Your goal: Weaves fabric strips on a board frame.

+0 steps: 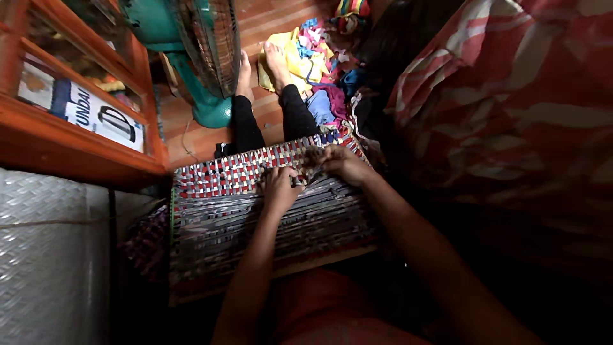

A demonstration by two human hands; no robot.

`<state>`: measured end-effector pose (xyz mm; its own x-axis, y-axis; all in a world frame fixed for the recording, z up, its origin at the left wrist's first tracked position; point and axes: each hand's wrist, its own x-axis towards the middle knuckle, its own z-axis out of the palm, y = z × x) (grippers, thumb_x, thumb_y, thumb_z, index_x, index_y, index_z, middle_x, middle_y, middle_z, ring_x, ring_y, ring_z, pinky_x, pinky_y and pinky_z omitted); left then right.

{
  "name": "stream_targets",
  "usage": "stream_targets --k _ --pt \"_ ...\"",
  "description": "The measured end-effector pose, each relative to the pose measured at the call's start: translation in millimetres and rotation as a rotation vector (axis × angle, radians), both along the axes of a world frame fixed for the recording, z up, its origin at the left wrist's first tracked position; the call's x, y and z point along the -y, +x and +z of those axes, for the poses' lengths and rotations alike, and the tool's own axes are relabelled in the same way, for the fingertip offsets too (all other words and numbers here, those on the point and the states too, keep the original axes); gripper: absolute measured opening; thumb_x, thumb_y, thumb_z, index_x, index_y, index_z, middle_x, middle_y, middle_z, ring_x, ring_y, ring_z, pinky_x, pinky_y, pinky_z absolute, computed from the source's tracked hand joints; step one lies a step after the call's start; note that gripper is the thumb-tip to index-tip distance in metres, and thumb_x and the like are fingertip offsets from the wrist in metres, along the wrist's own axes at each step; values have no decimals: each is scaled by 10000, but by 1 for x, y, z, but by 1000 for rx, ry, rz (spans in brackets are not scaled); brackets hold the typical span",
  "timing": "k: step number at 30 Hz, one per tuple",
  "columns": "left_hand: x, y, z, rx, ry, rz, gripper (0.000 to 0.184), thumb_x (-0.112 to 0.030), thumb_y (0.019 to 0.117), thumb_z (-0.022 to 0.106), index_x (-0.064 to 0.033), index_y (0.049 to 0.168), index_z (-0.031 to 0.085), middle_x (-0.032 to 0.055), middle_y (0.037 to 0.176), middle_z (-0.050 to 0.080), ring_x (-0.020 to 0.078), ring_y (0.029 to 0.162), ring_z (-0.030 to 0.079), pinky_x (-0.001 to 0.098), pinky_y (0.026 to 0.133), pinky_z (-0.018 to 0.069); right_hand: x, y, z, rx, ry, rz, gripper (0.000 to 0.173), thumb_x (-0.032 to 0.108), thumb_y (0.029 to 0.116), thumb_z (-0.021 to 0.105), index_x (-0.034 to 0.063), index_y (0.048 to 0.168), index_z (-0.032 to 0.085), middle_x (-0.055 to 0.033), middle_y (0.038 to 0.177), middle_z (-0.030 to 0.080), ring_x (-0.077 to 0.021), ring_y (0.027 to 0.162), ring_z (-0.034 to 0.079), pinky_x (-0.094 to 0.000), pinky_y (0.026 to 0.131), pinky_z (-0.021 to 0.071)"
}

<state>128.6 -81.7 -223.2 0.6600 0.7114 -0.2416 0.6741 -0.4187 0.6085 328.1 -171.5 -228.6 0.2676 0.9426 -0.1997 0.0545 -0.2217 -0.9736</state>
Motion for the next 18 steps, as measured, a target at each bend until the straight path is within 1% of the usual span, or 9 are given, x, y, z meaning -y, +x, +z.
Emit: stream_targets --k 3,5,7,9,11,13,15,17,18 --pt "-2 -1 -1 -22 -21 -32 326 -288 930 787 -97 1185 715 212 1331 615 433 1294 528 684 1052 390 21 21 29 117 -76 -46 127 -66 969 487 -9 1080 509 -102 983 628 -142 750 630 -347 686 570" --pt "-1 -2 -1 -51 -10 -82 222 -293 959 752 -134 1113 763 166 1283 647 392 1281 540 667 1049 380 34 35 46 285 -152 -79 146 -74 972 511 -56 1117 525 -179 1033 619 -227 811 641 -432 728 572" --pt "0 -1 2 -57 12 -123 177 -274 977 728 -149 1087 788 147 1264 664 371 1269 551 651 1048 376 42 40 58 455 -196 -138 167 -66 997 503 -63 1164 513 -214 1060 599 -267 856 620 -464 762 530" --pt "0 0 5 -97 31 -171 179 -265 1002 691 -158 1110 786 134 1231 683 351 1238 584 631 1054 390 42 35 63 625 -234 -165 303 -85 988 521 -61 1290 516 -263 1191 607 -356 1018 644 -533 879 536" --pt "1 1 7 -152 36 -216 206 -243 1031 641 -150 1152 779 138 1242 680 342 1230 600 615 1062 408 33 20 59 770 -266 -142 445 -129 930 558 -56 1368 551 -313 1348 547 -455 1169 614 -605 963 521" --pt "1 1 8 -177 43 -252 226 -227 1048 611 -123 1168 771 156 1256 671 356 1233 602 602 1049 441 24 5 46 852 -230 -118 380 -147 890 590 -57 1255 648 -326 1321 525 -465 1112 624 -591 921 546" --pt "0 -3 9 -147 48 -291 227 -213 1051 603 -107 1163 768 168 1254 667 367 1232 600 593 1036 459 17 2 32 809 -70 -108 250 -137 899 585 -63 1116 686 -300 1218 559 -428 1096 608 -545 929 534" --pt "-2 -11 10 -114 48 -342 234 -216 1044 615 -123 1198 765 161 1282 665 366 1259 586 588 1057 453 11 8 15 602 155 -109 184 -104 943 513 -76 1013 681 -245 1163 607 -331 1138 584 -468 981 494" --pt "-2 -15 13 -118 37 -367 249 -229 1036 634 -139 1234 754 156 1305 654 372 1277 565 595 1066 436 9 9 8 440 230 -114 196 -74 962 458 -66 972 653 -186 1142 620 -237 1137 584 -400 992 488"
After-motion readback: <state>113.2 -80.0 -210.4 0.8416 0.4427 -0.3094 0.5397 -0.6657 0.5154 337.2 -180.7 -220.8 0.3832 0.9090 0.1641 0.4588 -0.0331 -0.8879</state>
